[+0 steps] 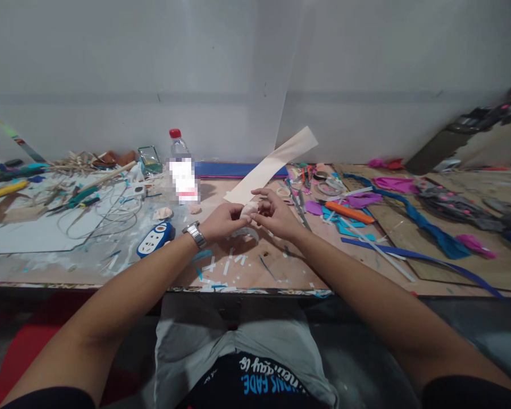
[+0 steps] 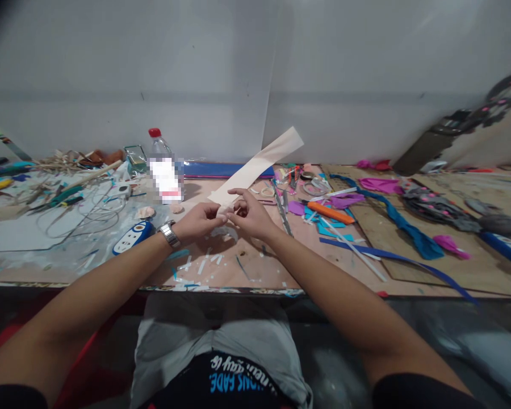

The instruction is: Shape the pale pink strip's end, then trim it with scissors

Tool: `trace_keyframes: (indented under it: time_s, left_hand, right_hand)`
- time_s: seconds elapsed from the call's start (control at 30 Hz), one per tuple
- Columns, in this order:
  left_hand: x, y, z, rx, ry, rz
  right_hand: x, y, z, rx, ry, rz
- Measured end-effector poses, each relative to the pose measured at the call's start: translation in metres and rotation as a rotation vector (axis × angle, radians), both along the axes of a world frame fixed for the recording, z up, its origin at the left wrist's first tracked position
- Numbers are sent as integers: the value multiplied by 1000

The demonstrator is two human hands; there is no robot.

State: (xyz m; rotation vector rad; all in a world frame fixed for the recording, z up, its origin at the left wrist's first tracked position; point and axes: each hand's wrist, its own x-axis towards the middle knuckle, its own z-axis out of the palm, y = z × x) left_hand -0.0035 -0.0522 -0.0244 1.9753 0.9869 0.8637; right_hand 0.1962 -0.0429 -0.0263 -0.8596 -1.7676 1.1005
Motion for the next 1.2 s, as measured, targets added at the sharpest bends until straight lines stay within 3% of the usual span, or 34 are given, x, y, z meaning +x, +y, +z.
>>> trace_keyframes:
  time_s: [0.2, 0.4, 0.87, 1.2]
  left_hand:
    - [0, -3, 6, 26, 60, -77]
    - [-2, 1, 4, 78, 89, 36]
    - [-5, 6, -4, 61, 64, 63]
    - [-5, 10, -10, 127, 30, 75]
  right_hand:
    - [0, 0, -2, 22, -15, 44]
    - [0, 4, -7, 95, -78, -5]
    - [1, 5, -8, 189, -210, -62]
    - [-1, 2, -3, 126, -178, -22]
